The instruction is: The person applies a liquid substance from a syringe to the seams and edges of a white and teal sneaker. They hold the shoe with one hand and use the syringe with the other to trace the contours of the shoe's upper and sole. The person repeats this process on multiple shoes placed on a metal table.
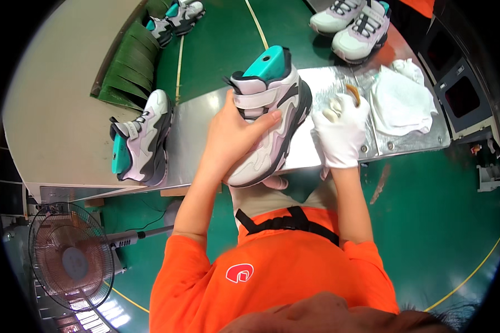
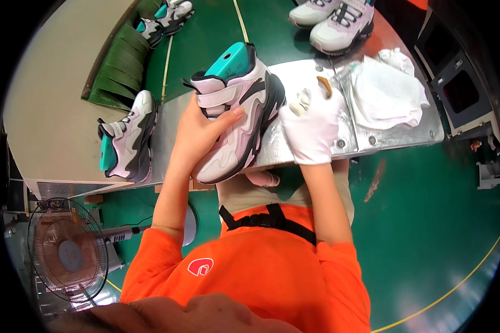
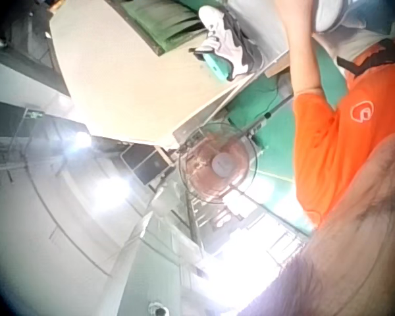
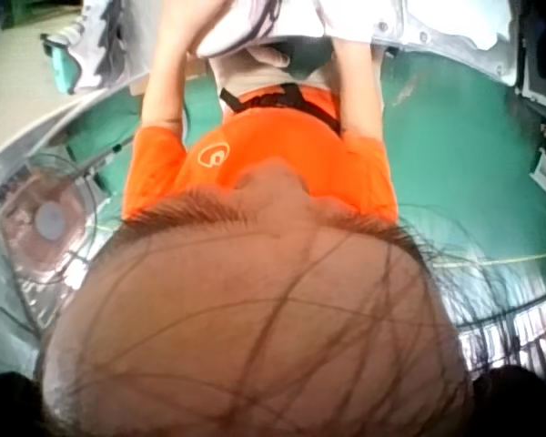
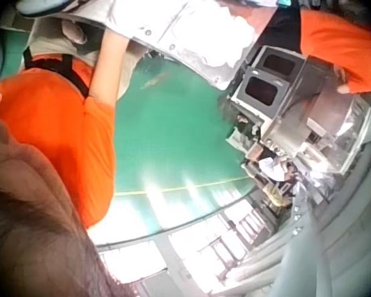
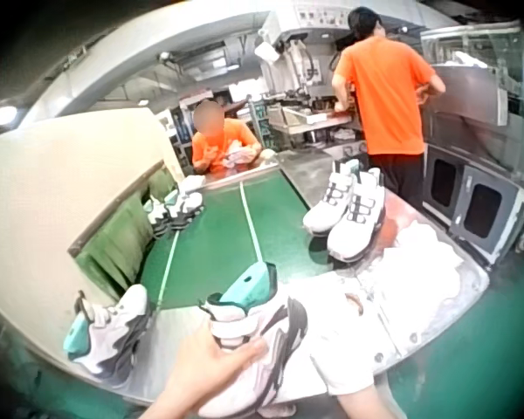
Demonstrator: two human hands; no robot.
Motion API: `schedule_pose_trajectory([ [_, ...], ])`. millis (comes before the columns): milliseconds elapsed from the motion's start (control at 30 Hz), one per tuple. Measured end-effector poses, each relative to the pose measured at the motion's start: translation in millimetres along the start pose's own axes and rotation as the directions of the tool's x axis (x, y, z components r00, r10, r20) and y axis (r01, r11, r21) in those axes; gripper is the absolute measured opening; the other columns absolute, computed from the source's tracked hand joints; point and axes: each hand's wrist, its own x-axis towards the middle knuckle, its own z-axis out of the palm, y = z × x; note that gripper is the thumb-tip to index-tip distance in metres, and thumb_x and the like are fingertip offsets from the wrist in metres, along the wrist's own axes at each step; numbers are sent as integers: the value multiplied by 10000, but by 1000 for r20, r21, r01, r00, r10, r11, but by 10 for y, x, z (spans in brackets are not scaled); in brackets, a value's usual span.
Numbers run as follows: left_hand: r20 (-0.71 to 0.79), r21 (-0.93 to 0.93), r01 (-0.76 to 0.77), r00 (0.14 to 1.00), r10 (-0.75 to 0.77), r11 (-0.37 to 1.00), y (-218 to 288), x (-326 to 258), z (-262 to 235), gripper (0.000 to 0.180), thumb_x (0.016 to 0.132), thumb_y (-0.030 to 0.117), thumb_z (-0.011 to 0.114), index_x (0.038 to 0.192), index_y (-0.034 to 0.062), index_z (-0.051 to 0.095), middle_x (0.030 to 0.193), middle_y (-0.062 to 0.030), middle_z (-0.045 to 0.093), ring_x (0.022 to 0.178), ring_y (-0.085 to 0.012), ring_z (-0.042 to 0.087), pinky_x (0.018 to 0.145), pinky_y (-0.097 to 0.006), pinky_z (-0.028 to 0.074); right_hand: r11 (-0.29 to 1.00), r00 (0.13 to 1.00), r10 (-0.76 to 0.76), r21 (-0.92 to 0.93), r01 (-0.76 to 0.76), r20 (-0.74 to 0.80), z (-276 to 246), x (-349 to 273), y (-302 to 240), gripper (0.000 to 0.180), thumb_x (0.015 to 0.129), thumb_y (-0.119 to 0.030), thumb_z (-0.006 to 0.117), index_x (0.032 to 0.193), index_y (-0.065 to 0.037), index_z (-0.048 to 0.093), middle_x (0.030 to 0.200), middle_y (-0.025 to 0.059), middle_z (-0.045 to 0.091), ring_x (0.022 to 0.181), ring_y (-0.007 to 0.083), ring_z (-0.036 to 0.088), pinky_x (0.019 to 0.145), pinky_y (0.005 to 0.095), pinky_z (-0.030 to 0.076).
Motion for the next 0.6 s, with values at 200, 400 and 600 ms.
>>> schedule_pose_trajectory([
  [200,63,-451,88,996,-67,888,-216,212,-60,601,811,272,771,1264,-44,532,1149,-123,659,1013,-178,631,902,-311,493,951,988,103,280,-132,115,-128,-59,-9,375,750,-172,790,1056,-34,623,1113,161,509,924,253,612,826,346,512],
  [400,59,-423,120,993,-105,898,-210,181,-58,564,818,279,760,1224,-60,565,1100,-129,676,978,-182,642,870,-310,505,976,988,-10,217,-24,156,-4,-178,-230,446,755,-236,832,1080,-25,612,1094,165,518,929,280,608,827,380,497],
  [600,16,-341,109,994,-110,934,-171,130,-59,620,802,322,770,1233,-67,554,1127,-152,671,1015,-212,645,894,-325,501,967,986,-8,252,-35,168,105,-218,-350,434,753,-257,820,1068,-39,618,1114,203,508,953,347,591,849,412,490],
])
